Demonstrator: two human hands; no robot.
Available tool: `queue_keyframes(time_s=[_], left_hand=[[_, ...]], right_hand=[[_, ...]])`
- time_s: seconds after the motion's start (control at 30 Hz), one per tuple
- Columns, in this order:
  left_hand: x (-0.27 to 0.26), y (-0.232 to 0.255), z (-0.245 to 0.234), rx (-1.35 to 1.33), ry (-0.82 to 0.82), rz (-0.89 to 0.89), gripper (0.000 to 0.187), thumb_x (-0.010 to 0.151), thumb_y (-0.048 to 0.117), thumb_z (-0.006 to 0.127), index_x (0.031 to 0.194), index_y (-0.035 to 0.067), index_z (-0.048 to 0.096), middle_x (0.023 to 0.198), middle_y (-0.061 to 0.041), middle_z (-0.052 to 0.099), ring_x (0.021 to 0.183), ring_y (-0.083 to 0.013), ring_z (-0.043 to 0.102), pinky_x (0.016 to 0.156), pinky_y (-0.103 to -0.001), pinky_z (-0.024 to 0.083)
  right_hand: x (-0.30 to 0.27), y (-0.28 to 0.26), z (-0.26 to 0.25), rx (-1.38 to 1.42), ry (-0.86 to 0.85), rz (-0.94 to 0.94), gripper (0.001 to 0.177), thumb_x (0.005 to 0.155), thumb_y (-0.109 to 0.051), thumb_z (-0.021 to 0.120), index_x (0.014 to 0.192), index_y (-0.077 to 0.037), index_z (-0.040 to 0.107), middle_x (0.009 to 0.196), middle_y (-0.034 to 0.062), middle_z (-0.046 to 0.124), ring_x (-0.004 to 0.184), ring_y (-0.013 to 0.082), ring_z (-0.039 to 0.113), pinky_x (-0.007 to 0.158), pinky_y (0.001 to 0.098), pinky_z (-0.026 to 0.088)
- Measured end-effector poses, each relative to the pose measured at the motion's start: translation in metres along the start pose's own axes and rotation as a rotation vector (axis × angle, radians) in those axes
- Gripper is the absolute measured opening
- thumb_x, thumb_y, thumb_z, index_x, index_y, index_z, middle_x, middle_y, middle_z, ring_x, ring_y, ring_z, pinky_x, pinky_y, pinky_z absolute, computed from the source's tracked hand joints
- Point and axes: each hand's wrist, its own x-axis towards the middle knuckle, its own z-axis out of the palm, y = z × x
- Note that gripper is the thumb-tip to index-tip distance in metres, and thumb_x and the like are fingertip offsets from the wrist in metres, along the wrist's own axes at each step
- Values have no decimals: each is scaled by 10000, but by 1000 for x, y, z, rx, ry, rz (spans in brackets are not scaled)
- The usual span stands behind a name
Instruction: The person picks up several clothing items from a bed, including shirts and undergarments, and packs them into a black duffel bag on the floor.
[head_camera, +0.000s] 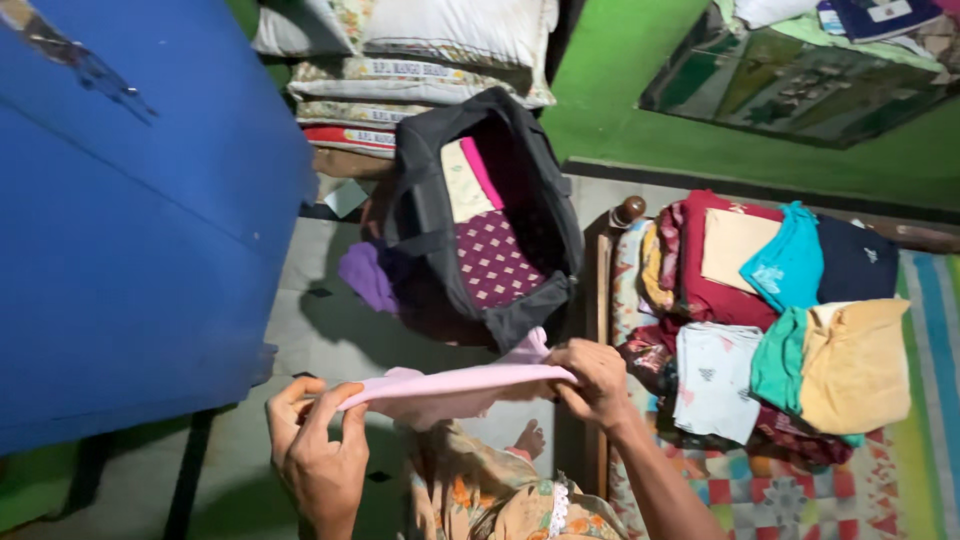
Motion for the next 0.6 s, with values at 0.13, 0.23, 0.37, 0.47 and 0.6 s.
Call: queue_keyframes(time_s=[0.13, 0.23, 0.37, 0.47, 0.6], left_hand=[[-18, 36, 38, -159, -86, -90, 169, 822, -9, 734, 979, 34, 690, 1211, -149, 684, 744, -170, 653, 593, -290, 533], [-37, 54, 72, -367, -258, -313, 109, 905, 13, 659, 1004, 7, 613, 1183, -104, 750, 665, -156, 701, 521, -283, 552], [-60, 78, 116, -530, -381, -328, 90, 954, 12, 608, 1041, -2, 587, 1061, -90, 763, 755, -136, 770, 621, -268, 653], [-67, 96, 148, -535, -439, -214, 99, 954, -26, 585, 1051, -11, 578, 1063, -103, 766, 844, -151, 737, 714, -269, 614], [-61, 121, 198, -571, -518, -173, 96, 963, -25, 612, 1058, -16, 617, 1015, -102, 765, 843, -147, 716, 749, -285, 585]], right_hand=[[-44, 27, -42, 122, 66, 13, 217, 678, -31, 773, 886, -60, 719, 766, 56, 711, 635, 208, 702, 604, 294, 525], [-74, 39, -73, 264, 96, 171, 129, 763, -11, 774, 878, -45, 727, 789, 52, 740, 656, 158, 721, 619, 260, 546], [-112, 53, -116, 392, 144, 339, 65, 818, -7, 775, 871, -22, 740, 744, 37, 753, 651, 113, 711, 612, 240, 546], [-136, 59, -147, 384, 190, 436, 61, 823, -14, 784, 871, -13, 747, 733, 34, 762, 649, 99, 712, 613, 235, 551], [-153, 67, -176, 327, 305, 503, 90, 824, -18, 792, 902, 4, 753, 759, 34, 748, 659, 78, 663, 611, 221, 516]])
